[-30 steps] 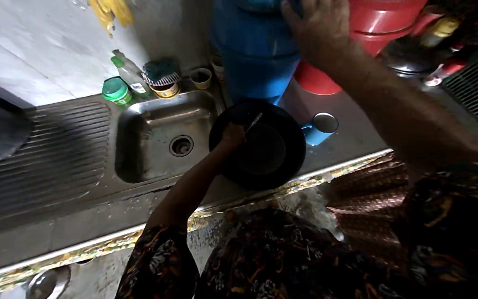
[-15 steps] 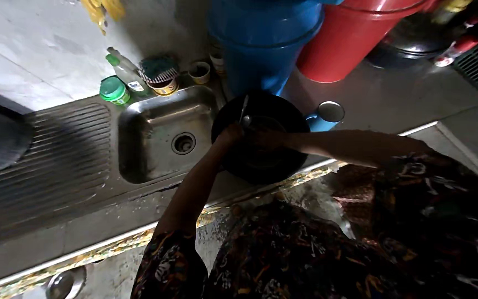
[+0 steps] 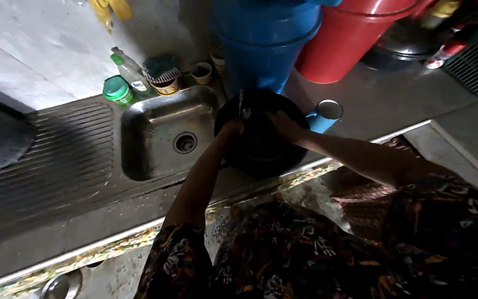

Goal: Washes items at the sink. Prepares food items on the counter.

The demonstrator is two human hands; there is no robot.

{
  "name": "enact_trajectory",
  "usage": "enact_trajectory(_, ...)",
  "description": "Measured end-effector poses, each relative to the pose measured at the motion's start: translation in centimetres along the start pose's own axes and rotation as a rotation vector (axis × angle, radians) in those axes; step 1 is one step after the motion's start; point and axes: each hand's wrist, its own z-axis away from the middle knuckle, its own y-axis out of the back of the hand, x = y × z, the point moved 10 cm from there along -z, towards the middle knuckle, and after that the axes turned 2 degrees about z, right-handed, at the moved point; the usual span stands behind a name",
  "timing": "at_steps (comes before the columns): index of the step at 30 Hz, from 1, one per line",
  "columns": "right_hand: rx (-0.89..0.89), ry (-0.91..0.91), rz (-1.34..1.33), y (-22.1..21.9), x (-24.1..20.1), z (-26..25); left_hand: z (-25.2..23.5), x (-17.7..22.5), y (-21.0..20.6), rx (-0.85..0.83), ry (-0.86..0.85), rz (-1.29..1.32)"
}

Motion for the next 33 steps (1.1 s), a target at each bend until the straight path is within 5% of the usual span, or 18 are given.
enact_trajectory(3,-0.037,-0.287,0.047,0.6,1.9,0.5,0.5,0.3,0.5,-0.028,0.050,0.035)
enact_trajectory(10,-0.270,-0.396,-0.098,0.2,3.0,2.1,1.2,1.0,0.2,-0.094,-0.013,0.094)
enact_trajectory(17,-0.117,-0.101,-0.245,10.0,0.7,2.5,2.4,2.0,-0.1,-0.133,-0.018,0.386)
enact_trajectory(22,0.064,0.005,0.133,19.2,-6.2,3.4,1.8,2.4,-3.2,-0.271,0.130,1.155)
enact_trajectory(28,0.182,0.046,0.472,22.8,-12.4,6.0,2.8,3.7,-1.7,-0.153,0.114,0.738)
enact_trajectory(33,-0.018,-0.059,0.478,19.0,-8.9,4.1,3.3,2.7,4.1,0.089,0.080,0.242)
